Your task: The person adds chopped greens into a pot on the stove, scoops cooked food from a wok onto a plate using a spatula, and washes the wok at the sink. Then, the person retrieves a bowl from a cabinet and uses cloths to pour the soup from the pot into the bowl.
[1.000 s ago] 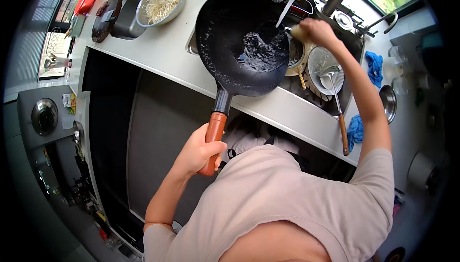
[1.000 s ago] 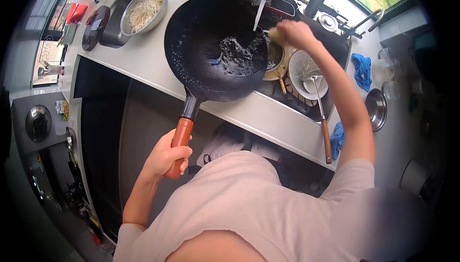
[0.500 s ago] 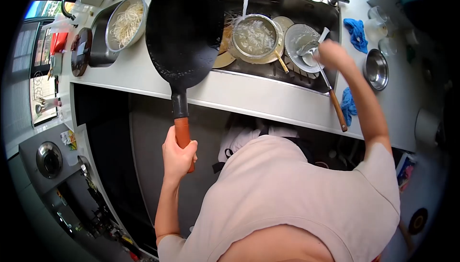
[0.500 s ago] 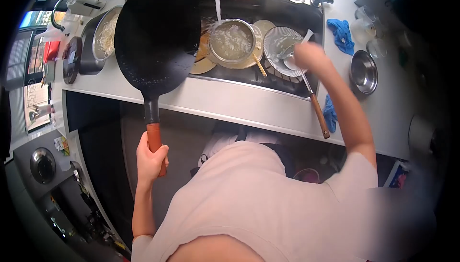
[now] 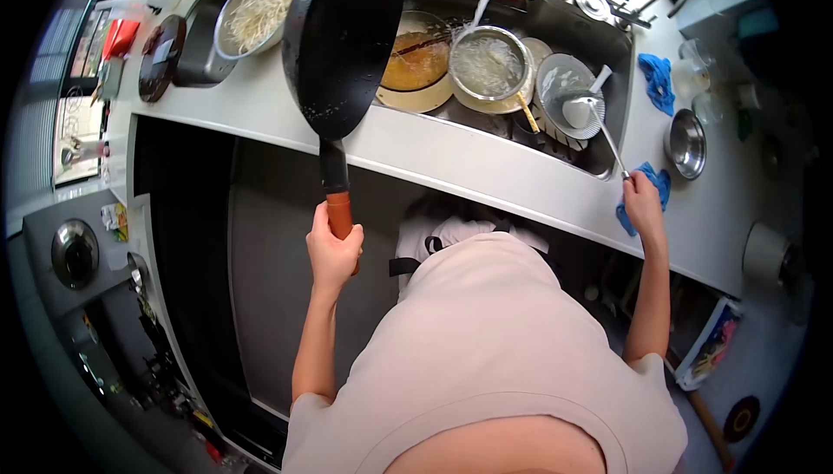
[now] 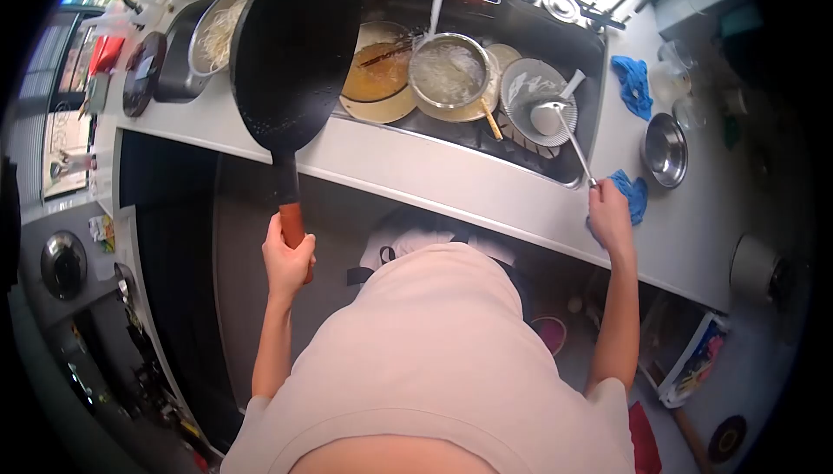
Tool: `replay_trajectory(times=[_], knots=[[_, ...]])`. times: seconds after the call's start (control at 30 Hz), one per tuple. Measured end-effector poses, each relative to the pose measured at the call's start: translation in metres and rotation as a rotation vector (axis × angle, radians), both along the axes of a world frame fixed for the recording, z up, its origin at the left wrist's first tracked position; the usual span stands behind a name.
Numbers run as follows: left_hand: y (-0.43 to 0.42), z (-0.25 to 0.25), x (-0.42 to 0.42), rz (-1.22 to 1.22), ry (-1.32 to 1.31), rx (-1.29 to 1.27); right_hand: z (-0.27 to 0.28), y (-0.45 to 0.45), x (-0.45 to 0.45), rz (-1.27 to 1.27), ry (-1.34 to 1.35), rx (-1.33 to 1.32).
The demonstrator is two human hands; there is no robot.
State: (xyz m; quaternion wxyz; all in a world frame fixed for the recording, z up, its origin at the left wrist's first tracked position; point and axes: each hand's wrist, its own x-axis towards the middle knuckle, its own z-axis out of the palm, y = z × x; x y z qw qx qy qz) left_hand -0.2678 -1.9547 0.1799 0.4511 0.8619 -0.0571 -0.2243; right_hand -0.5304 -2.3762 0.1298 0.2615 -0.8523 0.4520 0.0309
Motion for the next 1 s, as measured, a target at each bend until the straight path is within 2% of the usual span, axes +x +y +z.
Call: replay_trajectory(times=[0.03, 0.1, 0.2, 0.27, 0.37, 0.57, 0.8, 1.0], knots=[[0.003, 0.001, -0.002, 0.015, 0.012, -0.018, 0.020, 0.003, 0.009, -0.306, -0.076, 0.385], [0.005, 0.001, -0.004, 0.031, 0.037, -0.069, 0.041, 0.014, 0.020, -0.361, -0.272, 0.631], [0.009, -0.004, -0.011, 0.078, 0.143, -0.272, 0.018, 0.021, 0.037, -0.064, -0.343, 0.422], [0.011, -0.004, -0.016, 0.097, 0.226, -0.393, 0.001, 0.024, 0.068, 0.155, -0.329, 0.126], [0.018, -0.001, -0.029, 0.137, 0.340, -0.549, -0.012, 0.039, 0.123, 0.281, -0.415, -0.041], [0.030, -0.012, -0.062, 0.258, 0.494, -0.797, -0.024, 0.036, 0.179, 0.313, -0.420, -0.025], [0.038, -0.027, -0.081, 0.308, 0.578, -0.928, -0.029, 0.036, 0.193, 0.293, -0.381, 0.016], [0.036, -0.037, -0.069, 0.339, 0.664, -1.099, -0.029, 0.045, 0.191, 0.194, -0.401, 0.169]])
